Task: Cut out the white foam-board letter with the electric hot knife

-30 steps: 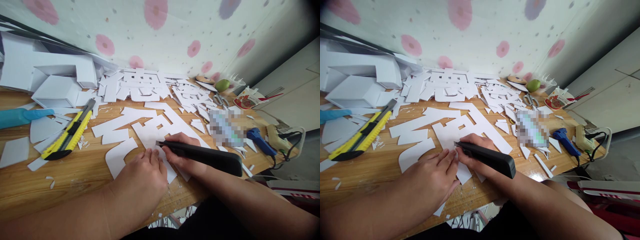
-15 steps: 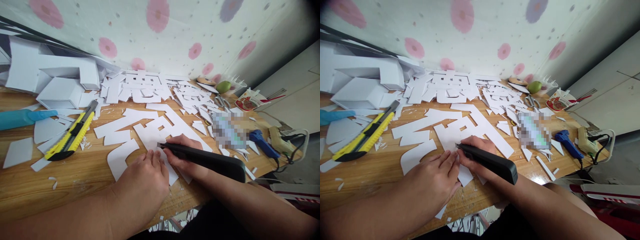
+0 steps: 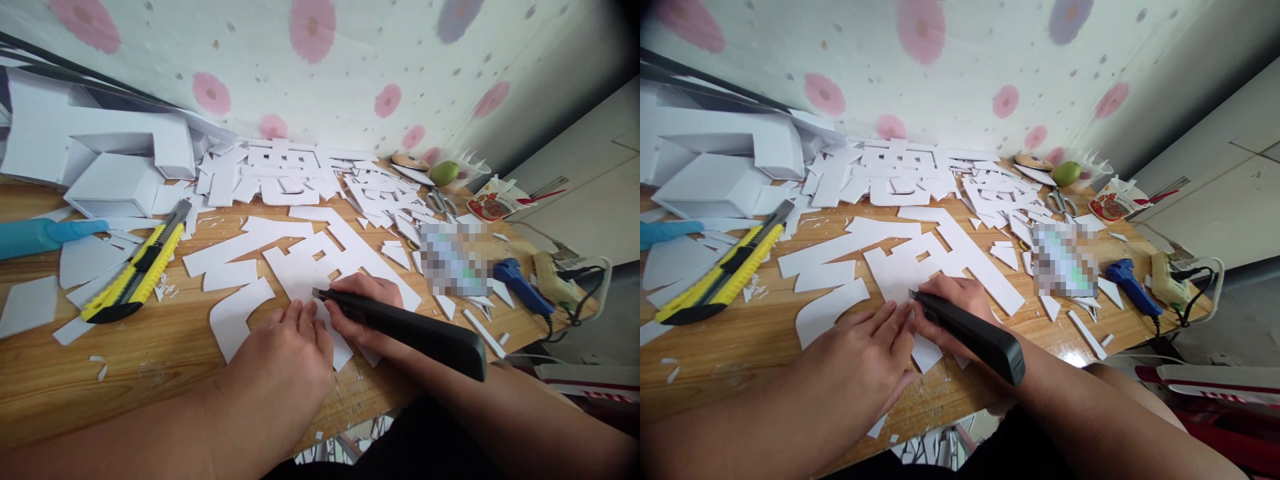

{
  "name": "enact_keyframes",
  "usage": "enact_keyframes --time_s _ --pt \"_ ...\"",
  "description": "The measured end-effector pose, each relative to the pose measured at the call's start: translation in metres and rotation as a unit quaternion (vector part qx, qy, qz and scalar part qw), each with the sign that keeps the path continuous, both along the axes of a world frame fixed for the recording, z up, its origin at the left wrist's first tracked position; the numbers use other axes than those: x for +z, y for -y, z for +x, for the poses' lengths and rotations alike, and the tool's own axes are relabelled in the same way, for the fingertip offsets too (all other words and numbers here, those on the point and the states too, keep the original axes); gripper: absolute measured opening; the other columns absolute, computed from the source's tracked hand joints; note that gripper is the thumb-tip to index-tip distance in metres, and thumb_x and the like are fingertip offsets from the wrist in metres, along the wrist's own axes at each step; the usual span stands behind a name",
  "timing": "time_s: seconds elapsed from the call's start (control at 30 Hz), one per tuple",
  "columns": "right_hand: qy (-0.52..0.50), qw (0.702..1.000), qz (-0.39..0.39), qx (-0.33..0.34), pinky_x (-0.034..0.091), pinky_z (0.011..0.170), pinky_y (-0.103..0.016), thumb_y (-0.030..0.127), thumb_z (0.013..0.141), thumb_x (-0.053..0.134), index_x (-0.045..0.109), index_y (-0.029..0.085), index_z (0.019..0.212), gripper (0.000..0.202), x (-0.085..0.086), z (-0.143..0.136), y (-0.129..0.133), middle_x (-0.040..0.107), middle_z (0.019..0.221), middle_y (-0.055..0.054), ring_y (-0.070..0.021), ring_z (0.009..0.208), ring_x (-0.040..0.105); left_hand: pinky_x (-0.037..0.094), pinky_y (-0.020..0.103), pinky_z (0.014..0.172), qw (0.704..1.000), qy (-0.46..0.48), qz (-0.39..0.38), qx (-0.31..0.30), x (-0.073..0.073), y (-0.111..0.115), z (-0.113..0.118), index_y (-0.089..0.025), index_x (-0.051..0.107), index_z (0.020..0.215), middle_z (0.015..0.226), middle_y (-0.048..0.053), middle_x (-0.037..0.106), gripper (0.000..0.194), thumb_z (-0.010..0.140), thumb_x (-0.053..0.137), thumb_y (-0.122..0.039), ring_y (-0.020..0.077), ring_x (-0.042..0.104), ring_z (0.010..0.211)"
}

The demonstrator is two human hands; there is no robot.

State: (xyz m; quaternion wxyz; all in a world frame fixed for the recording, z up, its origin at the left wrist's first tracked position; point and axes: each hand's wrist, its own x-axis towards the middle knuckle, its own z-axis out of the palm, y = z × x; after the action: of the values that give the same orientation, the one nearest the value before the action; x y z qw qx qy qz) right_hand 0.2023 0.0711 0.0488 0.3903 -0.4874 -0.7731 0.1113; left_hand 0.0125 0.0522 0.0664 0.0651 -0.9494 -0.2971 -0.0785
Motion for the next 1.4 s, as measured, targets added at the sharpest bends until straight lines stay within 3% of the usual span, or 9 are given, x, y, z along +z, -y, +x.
enact_keyframes --time_s 0.17,0.43,0.63,0.83,1.03,1.13,1.23,1.3,1.4 --pt "0.001 1.0 0.008 0.008 0.05 0.052 -0.025 0.032 0.084 0.07 0.063 0.027 0.084 0.009 0.01 0.001 0.006 0.069 0.064 0.002 -0.0132 0.051 0.062 0.064 0.051 0.085 1.0 -0.026 -0.007 -0.002 0.004 0.001 0.0 0.003 0.07 0.12 0.123 0.034 0.065 0.042 0.086 0.069 -0.021 0.0432 0.07 0.111" --pt "0.028 0.998 -0.047 -0.025 0.048 0.053 -0.022 0.032 0.082 0.066 0.061 0.024 0.078 0.01 0.02 0.006 0.018 0.066 0.06 0.004 -0.0114 0.05 0.06 0.064 0.051 0.086 0.998 -0.066 -0.01 -0.004 0.007 -0.003 0.002 0.001 0.072 0.119 0.125 0.033 0.064 0.039 0.086 0.068 -0.02 0.0429 0.07 0.112" --pt "-0.002 0.995 -0.094 -0.016 0.049 0.055 -0.023 0.031 0.079 0.072 0.065 0.023 0.08 0.011 0.02 0.011 0.022 0.068 0.064 0.004 -0.0116 0.054 0.062 0.064 0.048 0.086 0.998 -0.047 0.05 -0.012 0.002 -0.002 0.0 -0.001 0.073 0.116 0.122 0.032 0.067 0.04 0.082 0.07 -0.022 0.0408 0.072 0.109" --pt "-0.167 0.975 -0.143 -0.031 0.05 0.054 -0.024 0.03 0.077 0.073 0.065 0.021 0.078 0.012 0.023 0.011 0.013 0.069 0.066 0.001 -0.0124 0.056 0.062 0.065 0.047 0.082 0.997 -0.015 0.073 -0.011 -0.003 -0.002 -0.002 -0.001 0.075 0.109 0.115 0.031 0.07 0.042 0.076 0.075 -0.028 0.04 0.075 0.102" --pt "-0.35 0.915 -0.172 -0.1 0.046 0.047 -0.025 0.033 0.078 0.075 0.065 0.022 0.087 0.017 0.021 0.027 -0.004 0.059 0.057 0.007 -0.0105 0.046 0.055 0.064 0.047 0.086 0.997 -0.019 0.068 -0.026 -0.003 -0.006 -0.006 -0.002 0.075 0.107 0.117 0.03 0.071 0.04 0.082 0.071 -0.032 0.038 0.074 0.105" --pt "-0.335 0.921 -0.177 -0.094 0.052 0.054 -0.027 0.034 0.079 0.076 0.065 0.023 0.092 0.021 0.031 0.029 -0.002 0.061 0.06 0.006 -0.0116 0.05 0.059 0.064 0.047 0.086 0.998 -0.006 0.057 -0.028 -0.002 -0.008 -0.007 -0.004 0.075 0.105 0.113 0.027 0.074 0.034 0.085 0.067 -0.03 0.0356 0.074 0.102" --pt "-0.289 0.929 -0.232 -0.009 0.057 0.067 -0.032 0.036 0.077 0.075 0.062 0.023 0.096 0.026 0.048 0.027 0.009 0.071 0.072 0.001 -0.0169 0.068 0.069 0.064 0.048 0.085 0.998 0.023 0.051 -0.034 -0.003 -0.013 -0.009 -0.006 0.074 0.098 0.107 0.023 0.076 0.024 0.085 0.063 -0.023 0.0327 0.075 0.096" --pt "-0.234 0.933 -0.273 0.022 0.056 0.07 -0.033 0.035 0.076 0.074 0.062 0.022 0.088 0.022 0.059 0.03 0.016 0.072 0.076 -0.001 -0.0187 0.074 0.069 0.063 0.049 0.085 0.997 0.046 0.047 -0.037 -0.005 -0.018 -0.01 -0.009 0.073 0.095 0.102 0.019 0.077 0.019 0.086 0.061 -0.02 0.0309 0.074 0.091" --pt "-0.116 0.939 -0.321 -0.039 0.048 0.062 -0.028 0.03 0.073 0.074 0.058 0.021 0.072 0.019 0.071 0.046 0.021 0.062 0.067 0.001 -0.0159 0.066 0.06 0.061 0.052 0.079 0.996 0.062 0.052 -0.025 -0.007 -0.026 -0.011 -0.014 0.072 0.094 0.094 0.013 0.075 0.015 0.089 0.059 -0.019 0.0304 0.071 0.082"
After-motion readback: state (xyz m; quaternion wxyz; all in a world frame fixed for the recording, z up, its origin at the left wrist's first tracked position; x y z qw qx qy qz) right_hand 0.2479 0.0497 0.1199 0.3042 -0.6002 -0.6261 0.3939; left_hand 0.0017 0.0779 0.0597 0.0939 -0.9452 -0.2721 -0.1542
